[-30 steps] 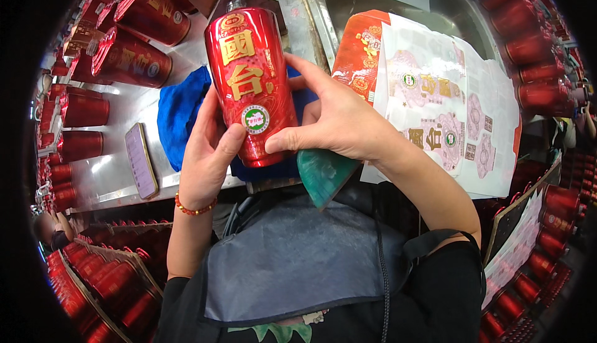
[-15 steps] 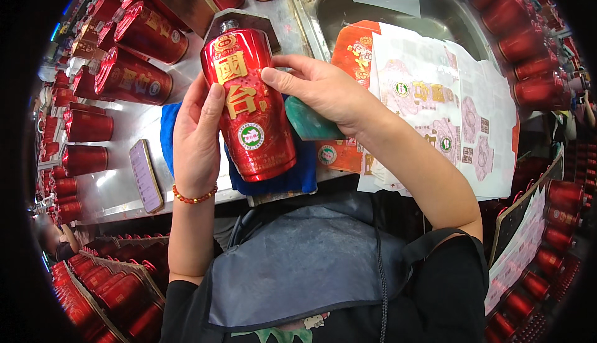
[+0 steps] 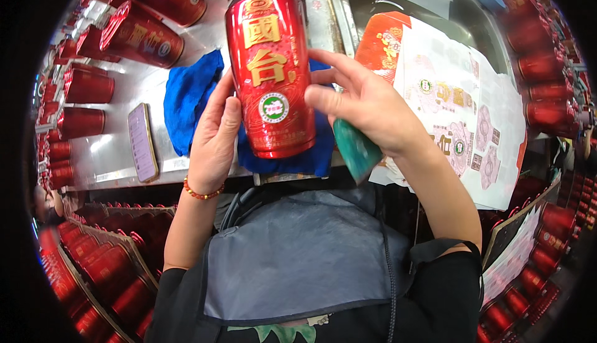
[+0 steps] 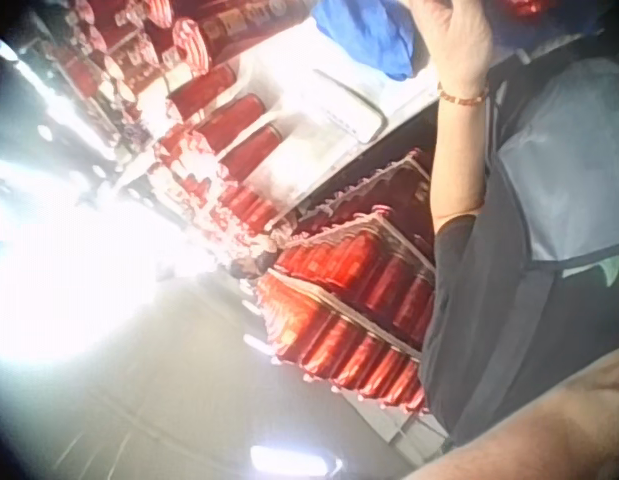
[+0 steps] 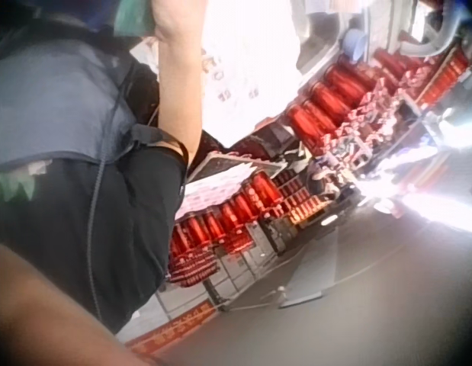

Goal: The person picks up a red cylindrical container, applies a printed label to its surface, and smooths it with a green cloth. They rotate the container to align the label and wipe the surface, then place the container back among others on the workbench.

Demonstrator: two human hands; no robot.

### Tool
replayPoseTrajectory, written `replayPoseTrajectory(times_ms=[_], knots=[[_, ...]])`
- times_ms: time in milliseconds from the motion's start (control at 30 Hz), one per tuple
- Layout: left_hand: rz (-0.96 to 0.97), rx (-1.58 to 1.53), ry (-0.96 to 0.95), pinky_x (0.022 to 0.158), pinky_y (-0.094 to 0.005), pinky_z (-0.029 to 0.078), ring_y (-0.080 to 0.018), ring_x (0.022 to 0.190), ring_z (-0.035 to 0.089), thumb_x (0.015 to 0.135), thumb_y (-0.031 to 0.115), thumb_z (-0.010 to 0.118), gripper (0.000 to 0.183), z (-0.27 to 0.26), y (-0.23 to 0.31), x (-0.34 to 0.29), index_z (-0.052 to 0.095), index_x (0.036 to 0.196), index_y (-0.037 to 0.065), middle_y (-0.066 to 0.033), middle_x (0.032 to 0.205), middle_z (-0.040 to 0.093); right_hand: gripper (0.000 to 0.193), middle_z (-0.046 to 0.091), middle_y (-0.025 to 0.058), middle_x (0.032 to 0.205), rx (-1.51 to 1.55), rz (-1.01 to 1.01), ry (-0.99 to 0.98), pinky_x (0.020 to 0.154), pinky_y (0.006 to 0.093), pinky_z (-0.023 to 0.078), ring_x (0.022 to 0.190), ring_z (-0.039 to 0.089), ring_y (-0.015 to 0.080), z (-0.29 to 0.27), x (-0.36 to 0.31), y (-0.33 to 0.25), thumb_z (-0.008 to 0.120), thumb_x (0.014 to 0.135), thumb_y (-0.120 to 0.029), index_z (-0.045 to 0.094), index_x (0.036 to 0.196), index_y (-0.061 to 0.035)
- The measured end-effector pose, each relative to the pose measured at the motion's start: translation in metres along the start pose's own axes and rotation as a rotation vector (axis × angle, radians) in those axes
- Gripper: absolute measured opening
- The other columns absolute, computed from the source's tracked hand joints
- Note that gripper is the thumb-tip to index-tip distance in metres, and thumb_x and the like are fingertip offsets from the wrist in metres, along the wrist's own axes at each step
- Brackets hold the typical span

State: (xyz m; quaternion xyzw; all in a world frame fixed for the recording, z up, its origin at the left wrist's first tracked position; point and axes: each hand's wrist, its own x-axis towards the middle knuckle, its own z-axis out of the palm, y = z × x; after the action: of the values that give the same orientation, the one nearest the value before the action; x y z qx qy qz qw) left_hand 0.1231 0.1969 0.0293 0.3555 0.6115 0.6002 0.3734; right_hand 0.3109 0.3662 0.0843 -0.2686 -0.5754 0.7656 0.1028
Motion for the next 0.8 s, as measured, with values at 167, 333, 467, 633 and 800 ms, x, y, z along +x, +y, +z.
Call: replayPoseTrajectory(times_ms=[167,333,467,633,800], knots=[[0.019,-0.058,-0.005,0.121,-0.0403,0.025,-0.0258,0.147,0.031,0.105,0.031,0.058,0.058,0.005,-0.004,0.001,0.042,0.154,0.005,-0.0164,0.155,0.04,0.087,0.052,0.0146,0.137,-0.069,-0.037,-0.008,0.069,0.0195,0.047,0.079,0.055,0.005,0.011,-0.008,0.002,0.08,0.085,-0.011,0.031,0.155,0.006],[0.031,-0.06,-0.004,0.117,-0.0365,0.033,-0.0218,0.142,0.038,0.107,0.033,0.054,0.056,0.005,-0.006,0.001,0.042,0.154,0.005,-0.0143,0.151,0.042,0.088,0.052,0.0125,0.137,-0.058,-0.024,0.014,0.072,0.0202,0.047,0.081,0.054,0.0043,0.012,-0.005,0.003,0.081,0.083,-0.008,0.032,0.154,0.0063],[0.017,-0.151,-0.02,0.115,-0.034,0.036,-0.0187,0.139,0.042,0.107,0.031,0.054,0.057,0.007,-0.003,0.0,0.039,0.155,0.004,-0.0124,0.151,0.041,0.089,0.052,0.0126,0.138,-0.016,0.002,0.013,0.072,0.0204,0.048,0.081,0.055,0.0045,0.013,-0.007,-0.001,0.082,0.082,-0.008,0.032,0.154,0.0065],[-0.004,-0.212,-0.022,0.115,-0.0346,0.036,-0.0199,0.14,0.041,0.105,0.029,0.058,0.06,0.012,0.0,-0.002,0.037,0.156,0.003,-0.0132,0.152,0.041,0.091,0.051,0.0123,0.14,-0.074,-0.013,-0.007,0.071,0.0207,0.048,0.08,0.056,0.0052,0.007,-0.004,0.005,0.083,0.081,-0.008,0.031,0.154,0.0065],[-0.027,-0.183,-0.025,0.116,-0.035,0.035,-0.0204,0.14,0.042,0.105,0.028,0.059,0.062,0.01,0.004,-0.001,0.037,0.155,0.001,-0.0137,0.153,0.04,0.092,0.05,0.0131,0.142,-0.002,0.005,-0.035,0.073,0.0217,0.05,0.082,0.057,0.0061,0.008,-0.005,0.001,0.083,0.081,-0.009,0.03,0.154,0.007]])
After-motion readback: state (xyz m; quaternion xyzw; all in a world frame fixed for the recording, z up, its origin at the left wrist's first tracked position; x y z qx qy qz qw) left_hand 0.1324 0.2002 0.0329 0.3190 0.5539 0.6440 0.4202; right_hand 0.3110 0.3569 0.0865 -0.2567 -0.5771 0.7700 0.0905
